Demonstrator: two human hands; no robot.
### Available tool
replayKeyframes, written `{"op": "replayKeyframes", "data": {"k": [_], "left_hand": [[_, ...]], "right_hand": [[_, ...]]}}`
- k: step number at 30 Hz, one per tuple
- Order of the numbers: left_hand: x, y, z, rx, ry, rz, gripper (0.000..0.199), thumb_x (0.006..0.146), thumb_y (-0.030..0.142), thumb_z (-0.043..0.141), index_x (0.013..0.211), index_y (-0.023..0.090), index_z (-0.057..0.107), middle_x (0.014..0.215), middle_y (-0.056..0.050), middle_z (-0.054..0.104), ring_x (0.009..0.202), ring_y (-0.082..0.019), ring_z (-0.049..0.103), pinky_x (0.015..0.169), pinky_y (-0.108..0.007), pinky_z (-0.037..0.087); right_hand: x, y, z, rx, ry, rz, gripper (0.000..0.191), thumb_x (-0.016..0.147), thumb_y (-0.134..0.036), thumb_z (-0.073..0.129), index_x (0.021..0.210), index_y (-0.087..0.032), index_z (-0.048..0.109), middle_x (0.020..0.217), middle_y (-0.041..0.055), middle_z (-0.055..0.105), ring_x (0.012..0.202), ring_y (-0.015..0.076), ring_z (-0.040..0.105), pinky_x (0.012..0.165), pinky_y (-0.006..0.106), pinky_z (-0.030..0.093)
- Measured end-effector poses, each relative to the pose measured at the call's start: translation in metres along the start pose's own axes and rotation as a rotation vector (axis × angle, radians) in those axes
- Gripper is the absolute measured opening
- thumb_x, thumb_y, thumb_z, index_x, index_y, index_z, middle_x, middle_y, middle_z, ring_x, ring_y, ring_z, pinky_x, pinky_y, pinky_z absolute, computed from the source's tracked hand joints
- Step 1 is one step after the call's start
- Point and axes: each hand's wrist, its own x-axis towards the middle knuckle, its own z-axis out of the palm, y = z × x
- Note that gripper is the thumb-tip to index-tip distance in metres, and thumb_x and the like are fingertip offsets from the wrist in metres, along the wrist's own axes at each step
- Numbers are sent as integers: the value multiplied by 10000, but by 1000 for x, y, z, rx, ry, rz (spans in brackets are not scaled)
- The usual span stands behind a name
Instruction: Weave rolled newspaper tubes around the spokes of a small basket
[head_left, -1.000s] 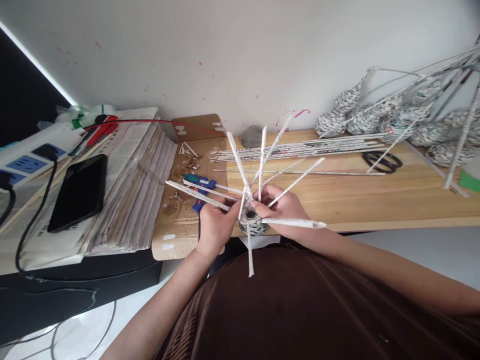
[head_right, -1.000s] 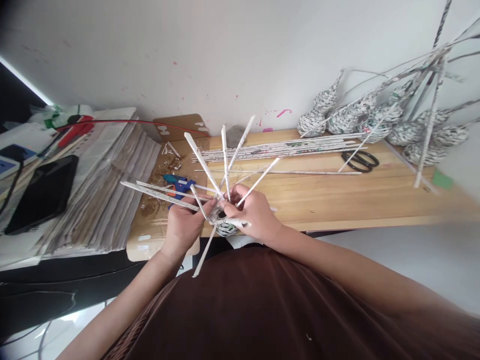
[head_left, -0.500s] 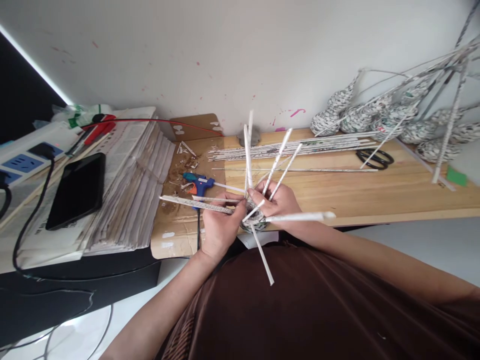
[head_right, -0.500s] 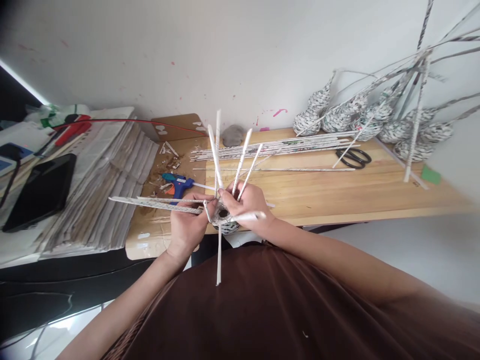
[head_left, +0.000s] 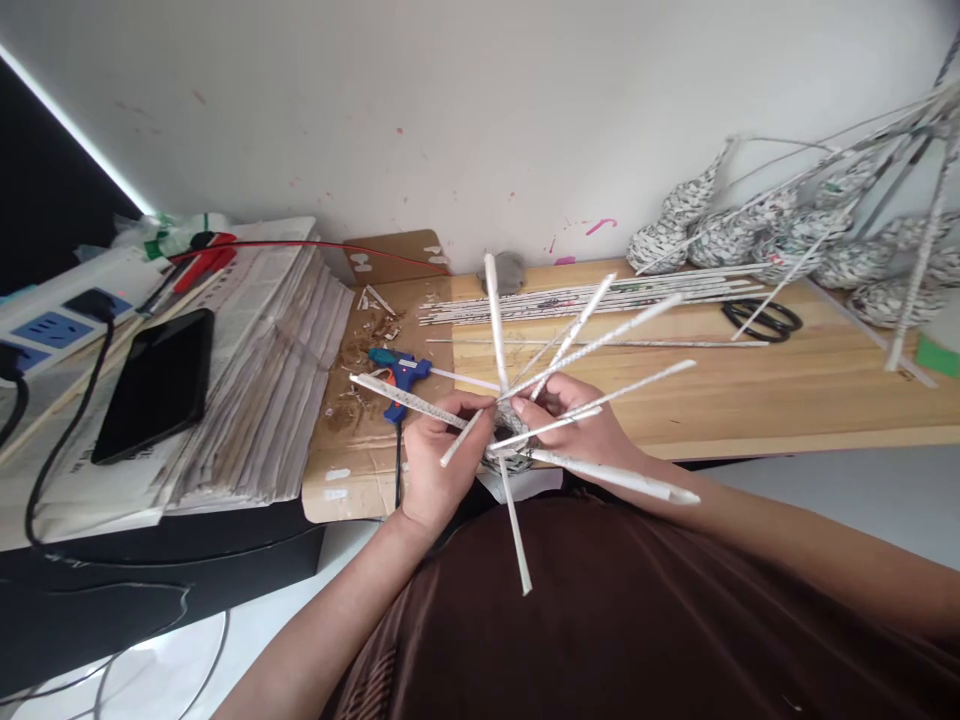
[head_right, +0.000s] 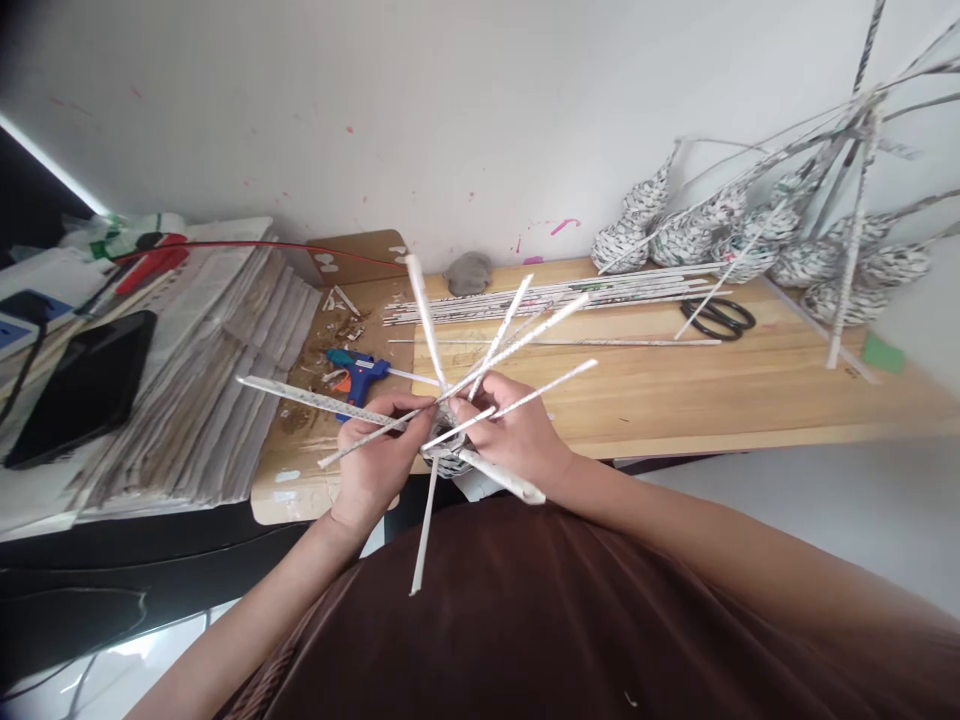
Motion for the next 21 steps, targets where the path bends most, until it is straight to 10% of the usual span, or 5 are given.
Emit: {"op": "replayKeyframes", "data": {"k": [8,12,21], "left_hand": [[2,3,1,107,36,-9,68,798,190,711,832,203,768,739,14,748,616,-110,645,612,-202,503],[2,4,2,111,49,13,62,806,204,712,829,200,769,755,5,759,659,-121,671,644,-208,517],[0,11,5,120,30,37,77,811,189,697,849,190,764,811,-13,782,744,-149,723,706,-230,556]], "right_hand": [[-2,1,-1,273,73,62,234,820,-407,760,791,-189,681,670,17,696,596,164,654,570,294,527],[-6,-3,-2,315,68,-171,204,855,-374,732,752,-200,701,785,27,680,691,155,647,647,309,535],[-9,2,-9,7,-92,-87,309,913,-355,652,1156,-168,689,758,15,658,632,136,583,572,265,451]]}}
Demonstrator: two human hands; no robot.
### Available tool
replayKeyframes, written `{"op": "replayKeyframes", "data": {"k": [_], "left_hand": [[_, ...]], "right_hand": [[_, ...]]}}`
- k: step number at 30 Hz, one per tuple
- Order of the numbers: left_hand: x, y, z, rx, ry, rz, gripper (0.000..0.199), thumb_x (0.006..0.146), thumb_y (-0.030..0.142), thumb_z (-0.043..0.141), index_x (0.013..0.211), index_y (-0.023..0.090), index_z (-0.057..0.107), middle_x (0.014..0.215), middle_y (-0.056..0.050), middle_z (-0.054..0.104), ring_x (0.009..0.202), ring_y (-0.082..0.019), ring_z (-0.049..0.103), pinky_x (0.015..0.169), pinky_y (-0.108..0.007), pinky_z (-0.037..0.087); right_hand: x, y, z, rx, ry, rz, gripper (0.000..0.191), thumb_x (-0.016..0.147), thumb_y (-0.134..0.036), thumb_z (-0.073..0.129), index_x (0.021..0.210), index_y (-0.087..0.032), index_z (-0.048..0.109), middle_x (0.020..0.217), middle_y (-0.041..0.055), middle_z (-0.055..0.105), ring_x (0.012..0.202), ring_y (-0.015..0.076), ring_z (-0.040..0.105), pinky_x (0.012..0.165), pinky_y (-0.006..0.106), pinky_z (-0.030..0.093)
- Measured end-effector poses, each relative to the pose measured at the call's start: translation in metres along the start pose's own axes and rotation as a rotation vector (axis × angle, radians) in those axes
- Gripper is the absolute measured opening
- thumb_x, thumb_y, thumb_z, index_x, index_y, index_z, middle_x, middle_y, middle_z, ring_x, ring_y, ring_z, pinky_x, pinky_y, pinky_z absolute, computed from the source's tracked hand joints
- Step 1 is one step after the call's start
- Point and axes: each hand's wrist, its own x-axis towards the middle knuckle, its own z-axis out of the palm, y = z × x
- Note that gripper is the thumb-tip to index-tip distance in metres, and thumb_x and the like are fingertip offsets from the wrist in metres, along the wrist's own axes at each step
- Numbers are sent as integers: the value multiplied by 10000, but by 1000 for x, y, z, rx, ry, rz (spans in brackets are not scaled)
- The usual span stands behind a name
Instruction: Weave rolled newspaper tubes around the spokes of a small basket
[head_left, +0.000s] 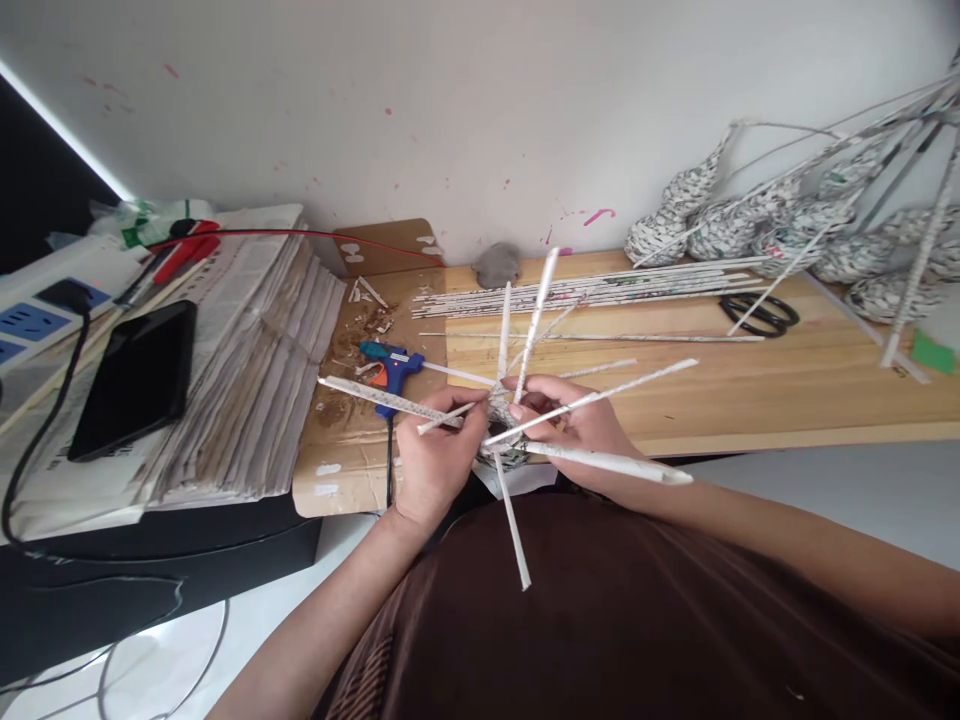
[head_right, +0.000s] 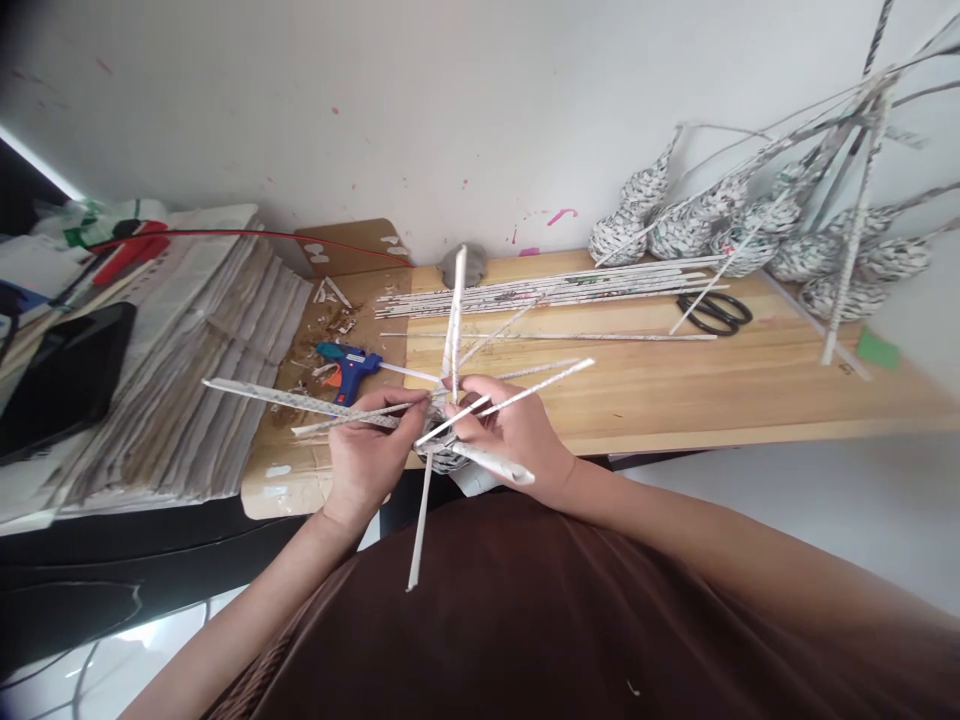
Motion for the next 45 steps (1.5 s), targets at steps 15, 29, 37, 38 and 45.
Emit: {"op": "replayKeyframes", "data": {"k": [15,29,37,38,45], "left_hand": [[-4,-4,-5,-37,-42,41,98,829,172,689,875,208,768,839,-5,785,767,-145,723,741,-231,567],[1,5,-17,97,-153,80,151,860,209,673,918,231,811,916,-23,821,858,-203,774,834,-300,610],[-2,1,-12,180,-112,113,162,856,246,698,967,241,815,945,-26,819,887,-228,773,840,-344,608],[-3,1,-11,192,-105,112,162,856,248,699,967,243,816,942,-25,818,883,-226,773,840,-342,607],[-1,12,-9,266,-108,79,177,831,229,697,976,226,799,927,-25,812,853,-213,763,846,-318,596]], "right_hand": [[7,-40,-27,-801,-102,-357,148,857,-151,589,885,-175,732,959,104,732,932,262,629,880,402,432],[21,-13,-7,-223,-28,-3,107,811,-262,674,763,-172,709,657,6,698,577,127,610,525,233,432],[28,-19,-14,-118,-149,77,123,777,-277,706,730,-164,714,686,25,713,594,131,613,541,239,451],[29,-20,-15,-128,-165,78,121,774,-274,707,727,-163,715,690,28,716,600,133,617,547,239,453],[29,-17,-17,-183,-144,21,95,772,-240,704,709,-170,694,654,6,692,592,126,605,569,242,447]]}}
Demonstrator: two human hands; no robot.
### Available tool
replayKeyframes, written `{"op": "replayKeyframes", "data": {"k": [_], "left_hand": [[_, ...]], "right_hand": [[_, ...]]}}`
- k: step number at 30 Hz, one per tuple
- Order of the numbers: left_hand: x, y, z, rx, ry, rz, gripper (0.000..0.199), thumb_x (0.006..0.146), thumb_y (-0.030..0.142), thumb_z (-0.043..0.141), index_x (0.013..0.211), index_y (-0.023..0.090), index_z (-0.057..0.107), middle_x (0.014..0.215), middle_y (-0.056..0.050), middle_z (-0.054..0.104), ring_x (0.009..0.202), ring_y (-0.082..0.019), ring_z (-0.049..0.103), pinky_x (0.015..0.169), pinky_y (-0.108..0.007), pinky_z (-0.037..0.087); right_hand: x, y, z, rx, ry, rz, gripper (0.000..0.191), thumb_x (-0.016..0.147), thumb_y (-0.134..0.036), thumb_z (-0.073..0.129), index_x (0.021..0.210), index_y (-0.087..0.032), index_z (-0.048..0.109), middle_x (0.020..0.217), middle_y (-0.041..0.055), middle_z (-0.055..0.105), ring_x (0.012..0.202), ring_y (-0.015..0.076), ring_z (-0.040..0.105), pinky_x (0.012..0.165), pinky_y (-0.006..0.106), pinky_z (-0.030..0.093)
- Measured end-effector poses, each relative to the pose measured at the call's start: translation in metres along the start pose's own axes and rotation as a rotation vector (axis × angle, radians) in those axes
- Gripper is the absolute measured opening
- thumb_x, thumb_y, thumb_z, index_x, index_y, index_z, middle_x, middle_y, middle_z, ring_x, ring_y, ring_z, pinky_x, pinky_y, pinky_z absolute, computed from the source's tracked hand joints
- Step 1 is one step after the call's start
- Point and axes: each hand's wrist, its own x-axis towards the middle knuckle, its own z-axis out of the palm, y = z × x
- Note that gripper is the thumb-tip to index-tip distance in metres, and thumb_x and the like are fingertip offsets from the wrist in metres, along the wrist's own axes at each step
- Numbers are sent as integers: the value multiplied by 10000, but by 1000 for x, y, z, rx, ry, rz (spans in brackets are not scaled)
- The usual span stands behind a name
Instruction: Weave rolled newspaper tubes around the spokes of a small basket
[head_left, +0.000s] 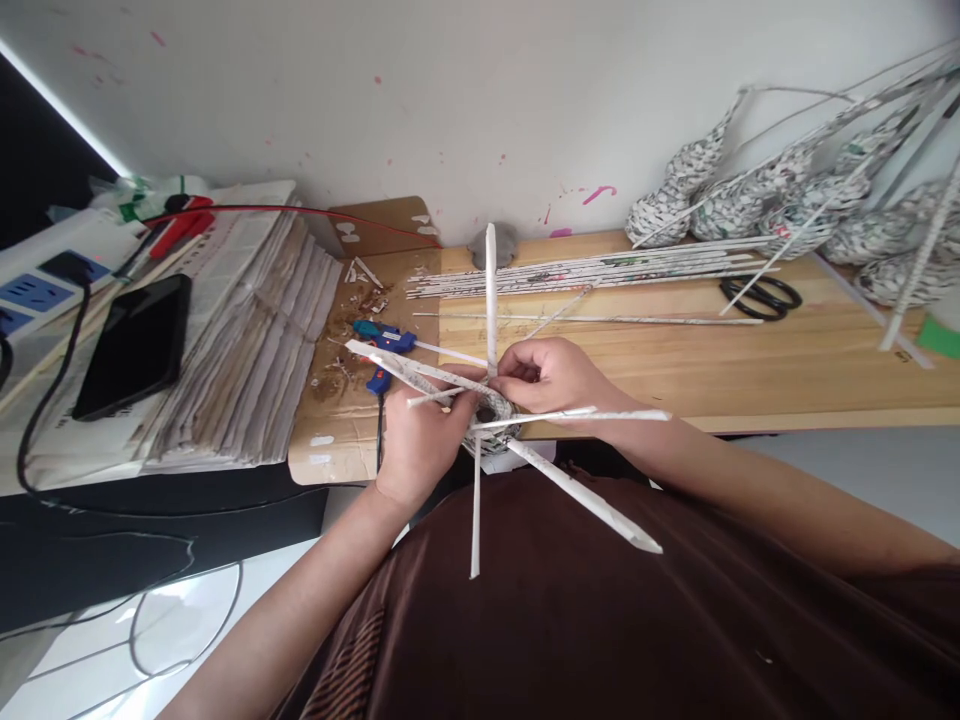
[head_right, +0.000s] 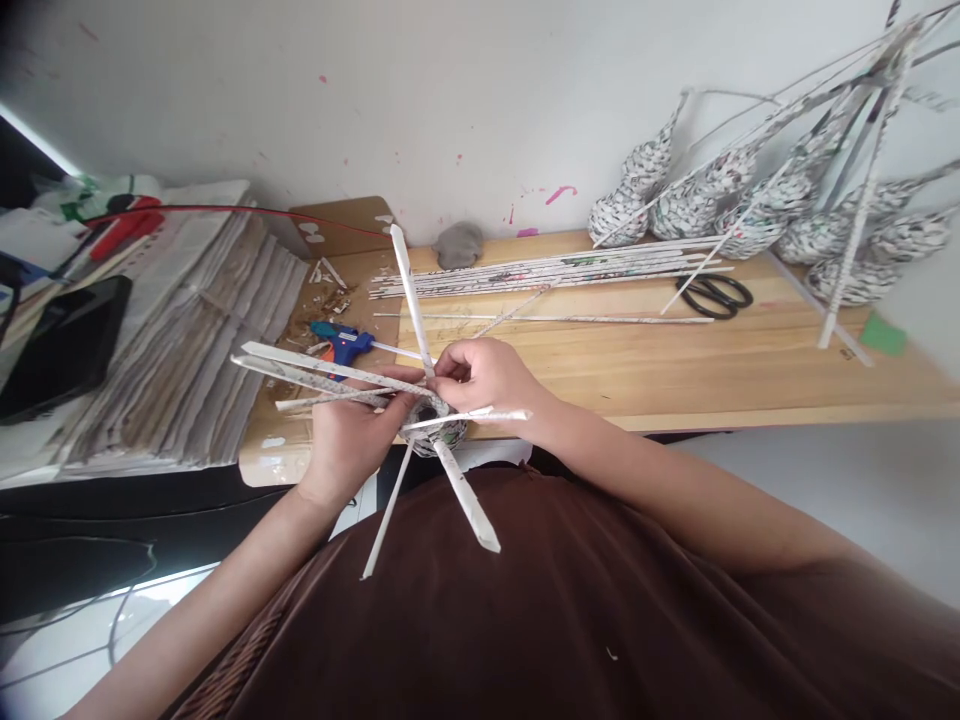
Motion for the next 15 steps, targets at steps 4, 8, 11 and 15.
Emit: {"op": "replayKeyframes", "data": {"k": [4,8,11,15], "left_hand": [[5,11,-4,-80,-62,-30,286,788,138,674,1052,201,763,950,-26,806,821,-182,755,780,-270,602],[7,13,-4,-130,-57,-54,300,779,123,653,1048,200,762,937,-30,807,868,-201,760,809,-292,608],[6,9,-1,-148,-45,-51,292,792,129,648,1048,206,765,933,-23,805,872,-205,756,831,-312,602],[5,8,0,-147,-61,-41,293,809,133,636,1057,217,769,944,-22,802,883,-210,751,849,-321,592]], "right_hand": [[-4,7,5,-27,63,-102,85,789,-221,687,716,-180,676,643,-7,668,601,127,598,593,250,436],[-8,9,5,-38,91,-139,71,814,-211,674,747,-186,678,681,-2,660,623,132,594,609,253,446],[-8,9,3,-104,144,-219,35,793,-172,678,763,-188,681,844,39,681,730,158,636,689,278,497],[-7,9,1,-180,153,-360,64,792,-133,664,763,-190,668,1099,94,690,983,215,671,860,329,517]]}}
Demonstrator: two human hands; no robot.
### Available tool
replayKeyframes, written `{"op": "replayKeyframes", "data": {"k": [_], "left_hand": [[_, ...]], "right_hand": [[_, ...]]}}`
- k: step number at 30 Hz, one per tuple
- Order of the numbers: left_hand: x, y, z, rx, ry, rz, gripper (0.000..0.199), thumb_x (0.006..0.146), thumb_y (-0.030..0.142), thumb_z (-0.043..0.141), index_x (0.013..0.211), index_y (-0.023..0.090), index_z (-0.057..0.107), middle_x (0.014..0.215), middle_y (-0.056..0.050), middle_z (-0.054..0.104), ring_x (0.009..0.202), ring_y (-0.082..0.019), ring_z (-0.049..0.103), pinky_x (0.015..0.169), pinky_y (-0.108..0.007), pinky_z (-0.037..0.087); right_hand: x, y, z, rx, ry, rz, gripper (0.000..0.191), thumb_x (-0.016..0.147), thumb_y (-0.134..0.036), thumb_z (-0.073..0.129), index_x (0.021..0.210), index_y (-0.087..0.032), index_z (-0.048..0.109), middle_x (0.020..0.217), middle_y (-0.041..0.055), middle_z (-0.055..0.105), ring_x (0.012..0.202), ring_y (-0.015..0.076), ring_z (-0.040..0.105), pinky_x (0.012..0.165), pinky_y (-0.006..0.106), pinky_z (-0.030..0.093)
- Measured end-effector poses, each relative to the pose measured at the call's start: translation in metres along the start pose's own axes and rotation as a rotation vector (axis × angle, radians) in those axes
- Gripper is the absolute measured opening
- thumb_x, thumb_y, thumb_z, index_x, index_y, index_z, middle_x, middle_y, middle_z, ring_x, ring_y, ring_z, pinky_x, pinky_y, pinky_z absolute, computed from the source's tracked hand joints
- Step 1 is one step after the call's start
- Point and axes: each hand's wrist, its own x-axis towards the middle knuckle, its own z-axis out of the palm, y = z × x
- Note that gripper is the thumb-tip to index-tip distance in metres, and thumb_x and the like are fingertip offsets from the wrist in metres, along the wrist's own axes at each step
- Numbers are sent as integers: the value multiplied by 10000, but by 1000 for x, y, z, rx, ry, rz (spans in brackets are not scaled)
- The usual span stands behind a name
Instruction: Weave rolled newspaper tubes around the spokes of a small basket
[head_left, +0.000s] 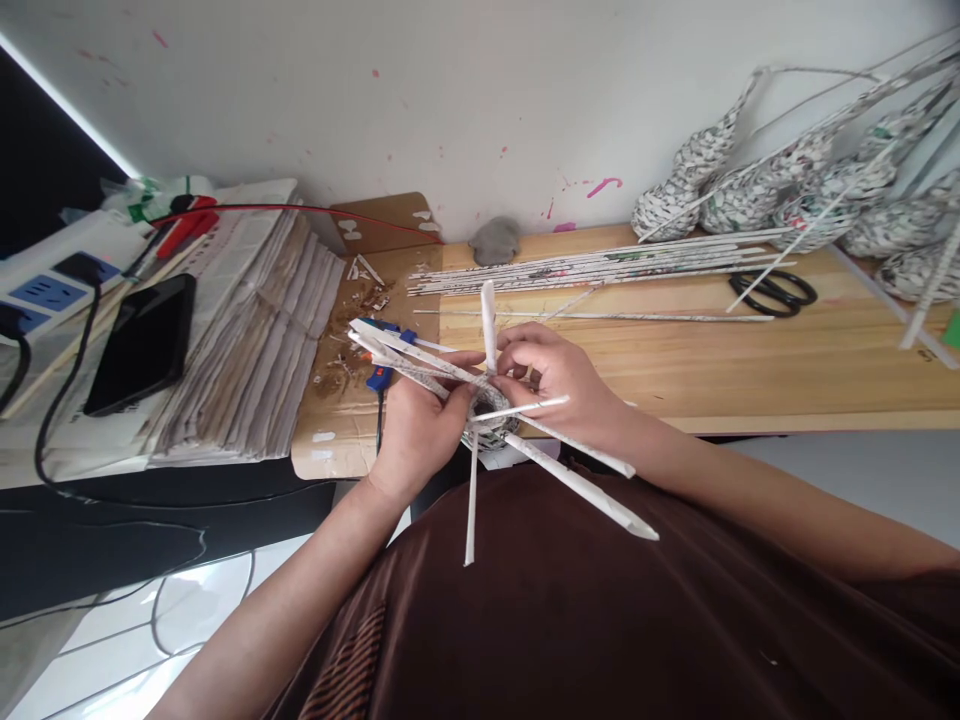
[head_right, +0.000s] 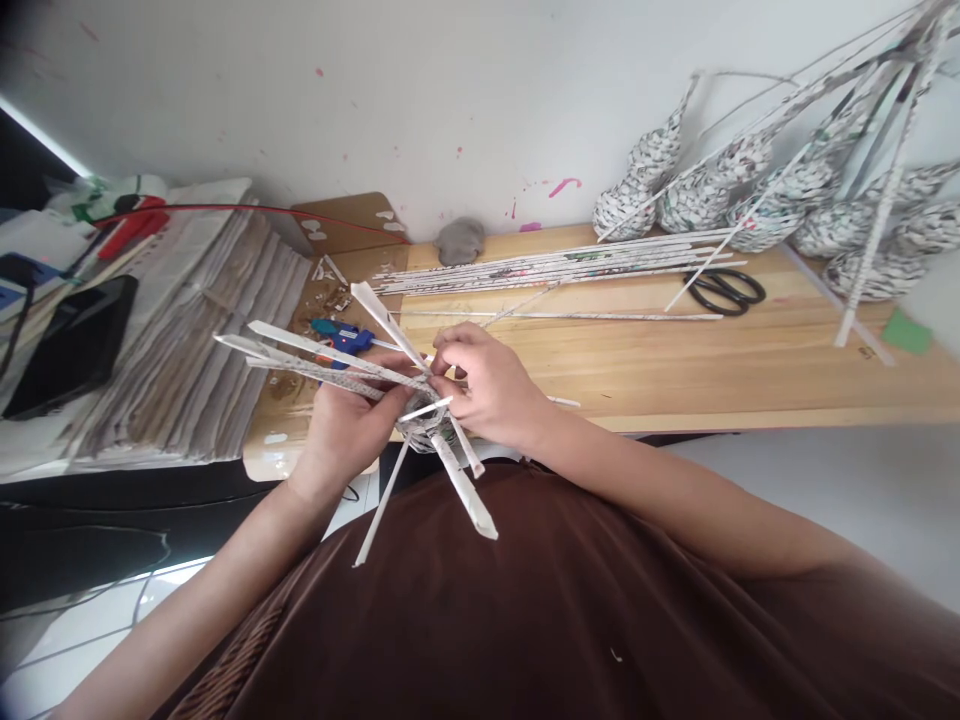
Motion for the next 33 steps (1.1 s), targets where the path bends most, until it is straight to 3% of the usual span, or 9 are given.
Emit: {"op": "replayKeyframes", "data": {"k": [6,11,16,20,23,26,30,33], "left_hand": [[1,7,-5,21,-89,10,247,858,203,611,1021,226,795,993,-25,810,996,-243,749,918,-335,576],[4,2,-7,128,-47,-49,223,922,319,604,945,216,801,849,-36,798,915,-249,753,863,-324,573],[3,-1,-3,115,2,-67,255,947,339,579,922,204,793,836,-51,790,896,-245,746,842,-320,564],[3,4,-1,101,31,-51,265,963,335,560,1008,213,791,957,-48,803,956,-239,740,859,-320,552],[5,6,-2,107,49,-30,286,972,345,540,957,204,789,872,-51,795,961,-237,738,860,-313,549],[8,4,-6,158,45,-1,272,943,313,564,825,193,778,803,-52,783,917,-232,742,826,-297,552],[12,4,-15,263,-9,6,87,790,271,723,806,224,795,770,-8,792,749,-212,738,684,-268,542],[12,8,-18,353,-34,-46,69,748,283,758,774,229,793,713,10,781,682,-208,730,648,-271,527]], "right_hand": [[-1,-7,-4,-166,-103,17,69,848,-138,613,850,-187,661,870,60,717,835,204,651,772,308,469],[1,-9,-4,-258,-182,-94,89,878,-126,570,825,-185,610,872,74,713,838,220,592,847,349,427],[2,-13,-2,-336,-174,-65,52,869,-160,582,829,-193,590,834,77,686,946,274,575,852,381,381],[2,-17,-1,-298,-223,-55,86,916,-142,502,918,-186,576,899,85,683,822,221,600,752,325,394],[2,-15,1,-234,-165,-36,91,918,-129,503,925,-200,559,885,53,683,758,180,606,697,279,391],[2,-10,3,-234,-115,-18,84,892,-125,542,875,-207,540,805,23,669,691,159,588,659,259,375],[2,-7,3,-258,-96,-10,79,883,-149,562,842,-207,529,754,17,645,655,152,568,628,254,356],[2,-8,2,-255,-102,15,67,890,-177,568,840,-206,535,758,17,644,659,154,569,620,253,352]]}}
